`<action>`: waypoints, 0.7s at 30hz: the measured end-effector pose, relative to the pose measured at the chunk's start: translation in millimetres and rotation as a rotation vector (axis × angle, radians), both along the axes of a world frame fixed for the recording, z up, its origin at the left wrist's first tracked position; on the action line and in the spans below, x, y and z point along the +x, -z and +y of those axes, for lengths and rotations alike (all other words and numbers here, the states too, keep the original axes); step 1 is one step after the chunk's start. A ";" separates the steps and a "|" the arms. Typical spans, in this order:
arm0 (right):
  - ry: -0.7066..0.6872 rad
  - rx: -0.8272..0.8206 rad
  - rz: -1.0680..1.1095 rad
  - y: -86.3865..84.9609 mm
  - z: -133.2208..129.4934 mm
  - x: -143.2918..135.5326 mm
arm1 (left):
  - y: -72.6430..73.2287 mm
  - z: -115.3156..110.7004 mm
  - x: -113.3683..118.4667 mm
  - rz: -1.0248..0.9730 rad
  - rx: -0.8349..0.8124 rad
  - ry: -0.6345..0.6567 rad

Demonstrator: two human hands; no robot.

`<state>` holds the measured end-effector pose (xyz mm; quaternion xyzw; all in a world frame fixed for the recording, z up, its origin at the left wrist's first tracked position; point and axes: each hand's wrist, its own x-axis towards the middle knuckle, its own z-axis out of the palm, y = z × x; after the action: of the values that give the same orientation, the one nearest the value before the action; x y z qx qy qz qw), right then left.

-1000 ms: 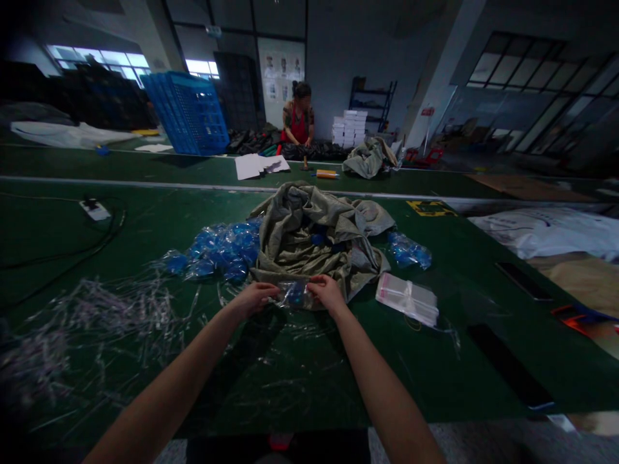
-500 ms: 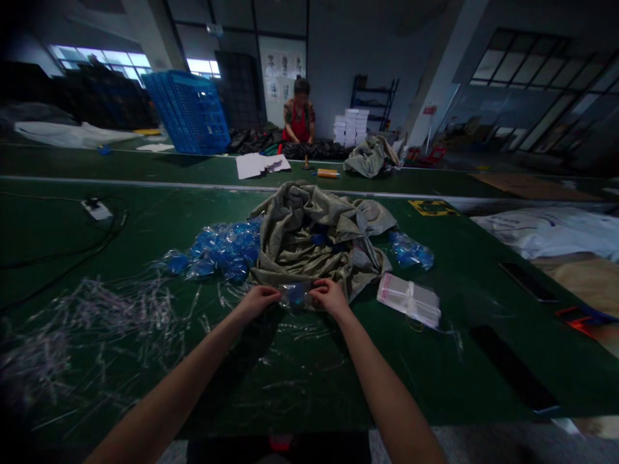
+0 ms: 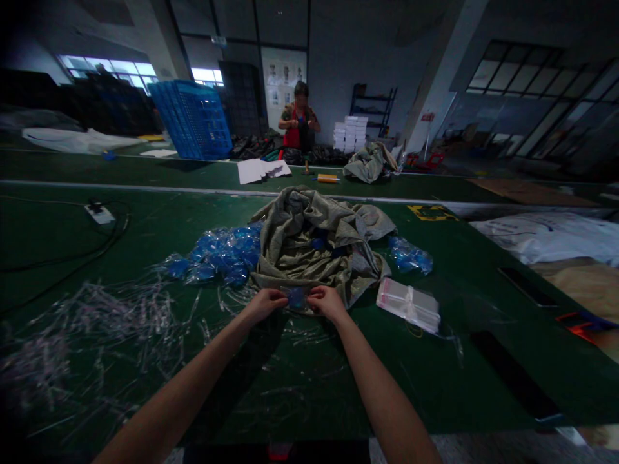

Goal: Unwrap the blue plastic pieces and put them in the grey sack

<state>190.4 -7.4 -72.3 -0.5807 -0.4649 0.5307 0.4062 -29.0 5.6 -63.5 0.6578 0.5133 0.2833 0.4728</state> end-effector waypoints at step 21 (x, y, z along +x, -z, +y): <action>0.119 0.123 0.110 -40.6 -73.7 14.7 | -64.7 21.1 -51.9 -0.402 -0.119 -0.428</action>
<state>205.1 -81.1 -31.7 -0.5510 -0.4382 0.5073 0.4969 -81.0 26.7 1.2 0.4364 0.5520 0.4706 0.5324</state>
